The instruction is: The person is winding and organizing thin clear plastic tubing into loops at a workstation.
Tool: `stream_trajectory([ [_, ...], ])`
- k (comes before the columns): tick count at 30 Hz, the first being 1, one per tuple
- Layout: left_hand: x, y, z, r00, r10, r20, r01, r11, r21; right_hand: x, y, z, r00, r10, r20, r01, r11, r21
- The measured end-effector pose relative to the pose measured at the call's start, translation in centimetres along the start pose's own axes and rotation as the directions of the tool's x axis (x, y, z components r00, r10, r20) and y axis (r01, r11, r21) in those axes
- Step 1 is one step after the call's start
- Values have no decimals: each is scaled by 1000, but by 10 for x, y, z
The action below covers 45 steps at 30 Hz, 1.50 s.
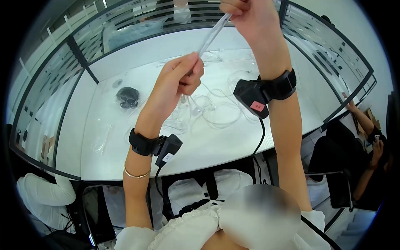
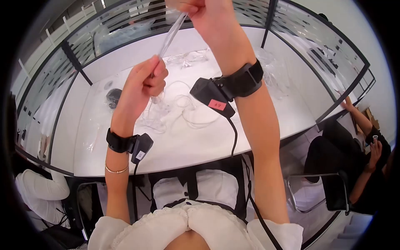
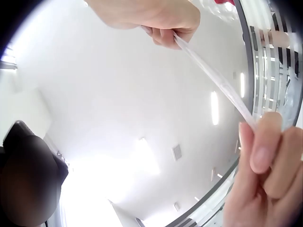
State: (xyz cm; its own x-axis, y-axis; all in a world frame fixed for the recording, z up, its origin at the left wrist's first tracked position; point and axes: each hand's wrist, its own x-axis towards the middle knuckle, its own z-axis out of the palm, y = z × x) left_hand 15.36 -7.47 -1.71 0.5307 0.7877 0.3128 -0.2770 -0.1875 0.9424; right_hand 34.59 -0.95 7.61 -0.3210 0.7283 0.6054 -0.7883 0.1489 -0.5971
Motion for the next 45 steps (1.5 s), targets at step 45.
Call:
stream_trajectory([
  [45, -28, -23, -25, 996, 47, -82, -22, 959, 282, -30, -21, 23, 977, 211, -30, -183, 754, -630],
])
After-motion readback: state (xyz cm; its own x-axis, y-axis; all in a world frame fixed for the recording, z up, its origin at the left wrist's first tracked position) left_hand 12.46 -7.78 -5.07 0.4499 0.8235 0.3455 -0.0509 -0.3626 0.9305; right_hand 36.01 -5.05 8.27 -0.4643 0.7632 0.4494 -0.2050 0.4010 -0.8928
